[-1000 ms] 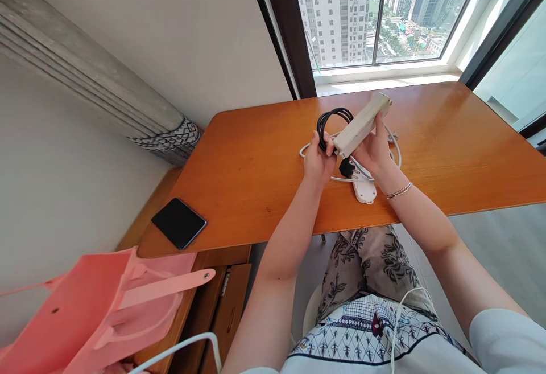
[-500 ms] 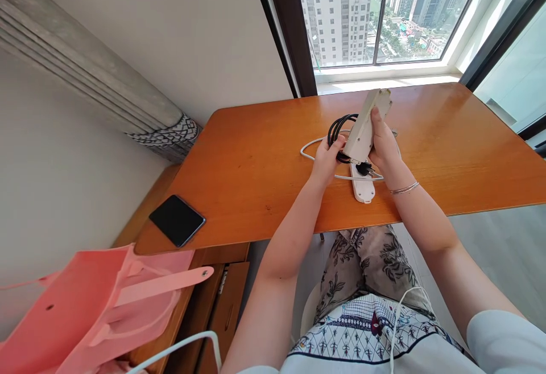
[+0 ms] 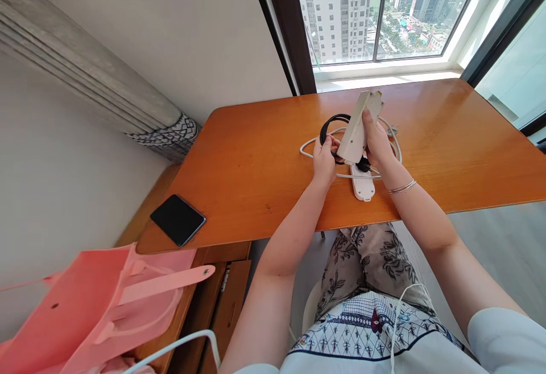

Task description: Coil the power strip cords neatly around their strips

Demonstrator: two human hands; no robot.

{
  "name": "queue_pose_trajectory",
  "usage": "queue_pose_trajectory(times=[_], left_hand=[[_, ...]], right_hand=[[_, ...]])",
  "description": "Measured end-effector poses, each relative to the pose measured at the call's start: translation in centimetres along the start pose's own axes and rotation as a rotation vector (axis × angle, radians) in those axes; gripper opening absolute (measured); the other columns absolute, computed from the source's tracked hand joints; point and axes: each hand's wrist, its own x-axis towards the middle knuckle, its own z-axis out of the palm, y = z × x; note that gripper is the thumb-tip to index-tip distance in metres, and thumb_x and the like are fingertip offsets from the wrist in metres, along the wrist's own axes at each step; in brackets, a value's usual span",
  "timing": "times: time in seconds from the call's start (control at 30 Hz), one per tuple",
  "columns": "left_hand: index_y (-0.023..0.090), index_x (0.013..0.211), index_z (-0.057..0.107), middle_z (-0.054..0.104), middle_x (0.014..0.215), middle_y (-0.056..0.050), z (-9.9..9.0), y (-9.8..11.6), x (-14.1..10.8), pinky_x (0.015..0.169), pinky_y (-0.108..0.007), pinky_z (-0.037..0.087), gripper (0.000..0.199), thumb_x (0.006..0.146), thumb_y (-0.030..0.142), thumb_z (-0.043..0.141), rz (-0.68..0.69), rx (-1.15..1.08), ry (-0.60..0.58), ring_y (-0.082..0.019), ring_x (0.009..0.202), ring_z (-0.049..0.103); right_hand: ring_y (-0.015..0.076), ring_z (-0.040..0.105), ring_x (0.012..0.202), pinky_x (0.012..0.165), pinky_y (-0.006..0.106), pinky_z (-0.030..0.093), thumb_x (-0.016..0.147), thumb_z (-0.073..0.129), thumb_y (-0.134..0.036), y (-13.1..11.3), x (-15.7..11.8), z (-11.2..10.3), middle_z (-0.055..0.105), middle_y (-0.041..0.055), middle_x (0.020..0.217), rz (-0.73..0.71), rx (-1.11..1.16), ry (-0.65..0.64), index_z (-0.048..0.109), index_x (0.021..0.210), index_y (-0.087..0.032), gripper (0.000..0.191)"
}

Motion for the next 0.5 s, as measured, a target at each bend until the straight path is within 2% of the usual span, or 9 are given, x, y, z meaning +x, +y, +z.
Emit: queue_pose_trajectory(times=[0.23, 0.3, 0.43, 0.5], left_hand=[[0.020, 0.083, 0.051, 0.044, 0.057, 0.008, -0.2, -0.2, 0.2, 0.042, -0.016, 0.027, 0.019, 0.102, 0.022, 0.052, 0.110, -0.046, 0.028, -0.005, 0.046, 0.043], [0.021, 0.082, 0.050, 0.043, 0.057, 0.008, -0.3, -0.1, 0.3, 0.042, -0.016, 0.026, 0.020, 0.102, 0.022, 0.051, 0.125, -0.056, 0.042, -0.006, 0.046, 0.043], [0.021, 0.082, 0.049, 0.042, 0.058, 0.008, -0.4, -0.4, 0.3, 0.043, -0.017, 0.027, 0.021, 0.103, 0.023, 0.051, 0.135, -0.051, 0.044, -0.006, 0.048, 0.044], [0.021, 0.083, 0.050, 0.043, 0.059, 0.008, -0.4, -0.6, 0.3, 0.044, -0.017, 0.028, 0.020, 0.102, 0.025, 0.053, 0.141, -0.041, 0.039, -0.006, 0.048, 0.044]], right_hand=[[0.0231, 0.070, 0.106, 0.086, 0.036, 0.060, 0.092, 0.057, -0.068, -0.4, -0.2, 0.0, 0.071, 0.0047, 0.098, 0.051, -0.041, -0.002, 0.061, 0.107, -0.023, 0.049], [0.0229, 0.070, 0.105, 0.086, 0.036, 0.059, 0.093, 0.054, -0.071, -0.4, 0.0, -0.3, 0.072, 0.0055, 0.098, 0.098, -0.080, -0.009, 0.063, 0.108, -0.022, 0.052], [0.0238, 0.072, 0.094, 0.082, 0.039, 0.059, 0.087, 0.051, -0.083, -0.2, 0.8, -1.4, 0.073, 0.0078, 0.089, 0.267, -0.181, -0.051, 0.064, 0.098, -0.020, 0.066], [0.0237, 0.073, 0.092, 0.082, 0.040, 0.059, 0.086, 0.051, -0.084, 0.0, 1.1, -1.8, 0.073, 0.0071, 0.086, 0.298, -0.189, -0.069, 0.065, 0.095, -0.020, 0.067]])
